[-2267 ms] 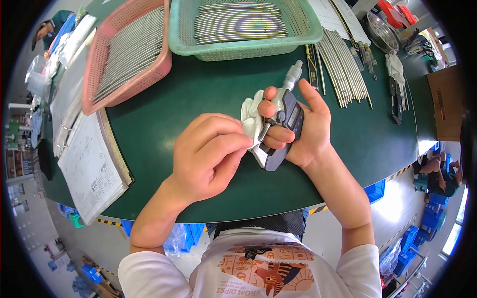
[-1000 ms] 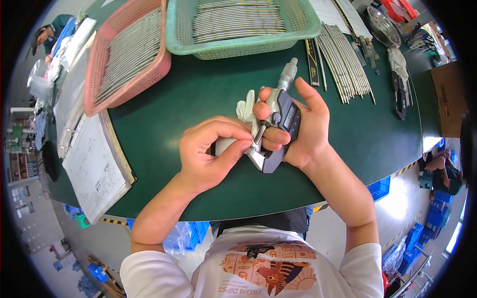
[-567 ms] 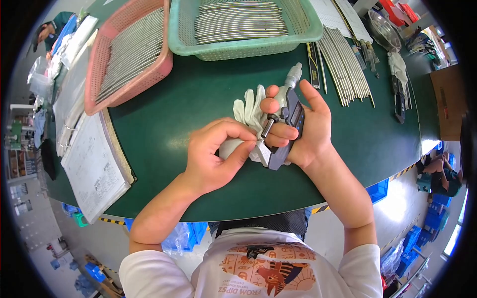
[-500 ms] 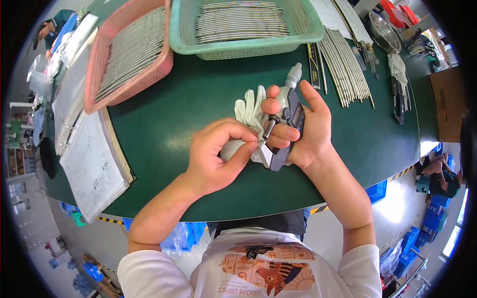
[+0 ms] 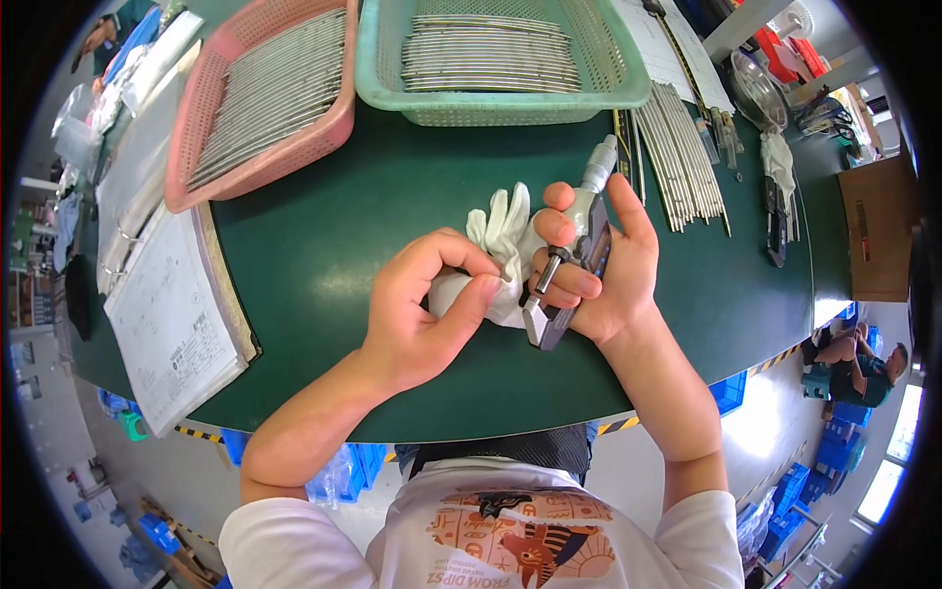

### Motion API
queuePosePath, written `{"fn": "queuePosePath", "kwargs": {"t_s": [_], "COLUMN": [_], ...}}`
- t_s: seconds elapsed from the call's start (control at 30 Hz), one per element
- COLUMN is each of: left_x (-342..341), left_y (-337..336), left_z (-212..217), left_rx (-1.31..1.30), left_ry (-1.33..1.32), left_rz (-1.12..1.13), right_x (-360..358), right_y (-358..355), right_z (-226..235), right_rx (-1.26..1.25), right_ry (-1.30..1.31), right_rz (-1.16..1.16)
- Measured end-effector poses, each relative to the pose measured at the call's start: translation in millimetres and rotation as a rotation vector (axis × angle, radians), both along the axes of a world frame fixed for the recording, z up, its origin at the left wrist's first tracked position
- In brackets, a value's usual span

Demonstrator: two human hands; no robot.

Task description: The recorder uses a digital micrometer to measure the diameter of long metal rods in a manufacturing environment.

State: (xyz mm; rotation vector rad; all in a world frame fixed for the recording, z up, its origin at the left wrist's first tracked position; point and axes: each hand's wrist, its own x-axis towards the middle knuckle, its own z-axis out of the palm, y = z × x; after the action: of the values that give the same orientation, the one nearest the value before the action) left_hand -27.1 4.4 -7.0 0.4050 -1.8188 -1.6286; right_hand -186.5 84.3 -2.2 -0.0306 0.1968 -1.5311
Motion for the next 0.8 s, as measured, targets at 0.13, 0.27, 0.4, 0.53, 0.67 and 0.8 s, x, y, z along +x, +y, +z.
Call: {"fn": "queuePosePath", "kwargs": {"t_s": [0.13, 0.27, 0.4, 0.53, 0.67, 0.8], "left_x": [2.1, 2.4, 2.5, 2.5, -1.4, 0.9], "left_y": [0.8, 1.2, -3.3, -5.1, -9.1, -9.1], "left_z": [3.3, 5.8, 7.9, 5.3, 7.1, 10.2], "left_rx": [0.08, 0.244, 0.203, 0.158, -0.058, -0.308], "left_ry": [0.018, 0.09, 0.118, 0.081, 0.058, -0.05], "left_rz": [-0.089, -0.203, -0.274, -0.279, -0.189, -0.13], "right_x": [1.8, 1.9, 0.5, 1.7, 1.6, 2.2], "right_y": [-0.6, -0.9, -0.4, -0.9, -0.7, -1.3], "right_z": [3.4, 2.3, 1.7, 0.9, 1.9, 3.9], "right_rx": [0.034, 0.028, 0.039, 0.037, 0.055, 0.063], "right_ry": [0.036, 0.04, 0.025, 0.037, 0.025, 0.041], "right_rz": [-0.007, -0.001, -0.007, -0.001, -0.008, -0.001]}}
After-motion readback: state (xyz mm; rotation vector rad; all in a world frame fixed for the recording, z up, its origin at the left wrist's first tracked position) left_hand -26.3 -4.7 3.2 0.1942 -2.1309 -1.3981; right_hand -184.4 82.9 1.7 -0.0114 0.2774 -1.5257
